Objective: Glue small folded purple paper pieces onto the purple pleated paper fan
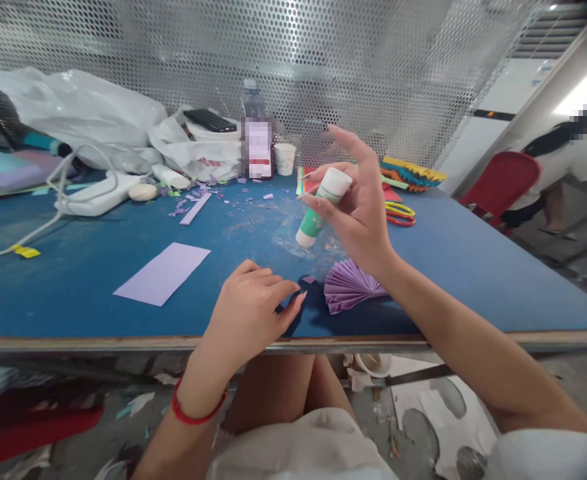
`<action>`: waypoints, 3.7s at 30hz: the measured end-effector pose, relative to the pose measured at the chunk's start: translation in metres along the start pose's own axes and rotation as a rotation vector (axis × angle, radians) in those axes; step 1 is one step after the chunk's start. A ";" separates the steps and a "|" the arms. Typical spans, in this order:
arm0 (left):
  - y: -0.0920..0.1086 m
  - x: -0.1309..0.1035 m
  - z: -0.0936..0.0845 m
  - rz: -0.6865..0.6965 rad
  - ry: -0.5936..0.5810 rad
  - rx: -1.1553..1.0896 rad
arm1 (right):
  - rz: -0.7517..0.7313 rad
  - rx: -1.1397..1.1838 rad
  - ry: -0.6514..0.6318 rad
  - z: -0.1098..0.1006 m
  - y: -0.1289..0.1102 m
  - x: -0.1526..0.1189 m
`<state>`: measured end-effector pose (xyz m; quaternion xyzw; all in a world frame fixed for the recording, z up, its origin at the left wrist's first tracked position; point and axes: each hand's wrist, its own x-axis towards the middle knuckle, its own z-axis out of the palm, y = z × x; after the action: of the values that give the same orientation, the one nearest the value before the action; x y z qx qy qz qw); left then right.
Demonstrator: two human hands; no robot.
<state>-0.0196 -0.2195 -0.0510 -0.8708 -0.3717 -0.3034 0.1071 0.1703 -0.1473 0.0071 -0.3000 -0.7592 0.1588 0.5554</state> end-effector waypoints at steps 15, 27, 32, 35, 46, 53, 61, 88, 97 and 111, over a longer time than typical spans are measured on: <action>0.001 0.006 -0.002 -0.085 -0.211 -0.087 | 0.137 0.250 0.122 -0.006 0.004 0.006; 0.000 0.003 -0.001 -0.060 -0.164 -0.061 | 0.208 0.415 0.012 -0.003 0.010 0.008; 0.000 0.004 -0.001 -0.065 -0.174 -0.054 | 0.066 0.407 -0.321 -0.015 0.002 0.013; 0.001 0.005 -0.001 -0.067 -0.169 -0.058 | 0.051 0.414 -0.534 -0.025 0.000 0.013; -0.001 0.002 0.002 -0.053 -0.133 -0.069 | 0.048 0.466 -0.828 -0.033 0.006 0.015; -0.001 0.001 0.002 -0.058 -0.147 -0.082 | 0.055 0.446 -0.888 -0.032 0.009 0.015; -0.002 0.002 0.003 -0.030 -0.099 -0.076 | 0.053 0.537 -0.852 -0.025 0.013 0.012; -0.002 0.002 0.002 -0.039 -0.098 -0.095 | 0.014 0.430 -0.924 -0.028 0.005 0.015; 0.001 0.006 -0.004 -0.218 -0.098 -0.194 | -0.106 0.528 -0.742 -0.042 0.005 0.020; -0.003 0.008 -0.012 -0.635 -0.013 -0.775 | -0.205 0.587 -0.656 -0.033 -0.010 0.012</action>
<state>-0.0228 -0.2172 -0.0369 -0.6921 -0.4791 -0.4316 -0.3243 0.1960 -0.1502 0.0329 0.0132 -0.8436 0.3982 0.3600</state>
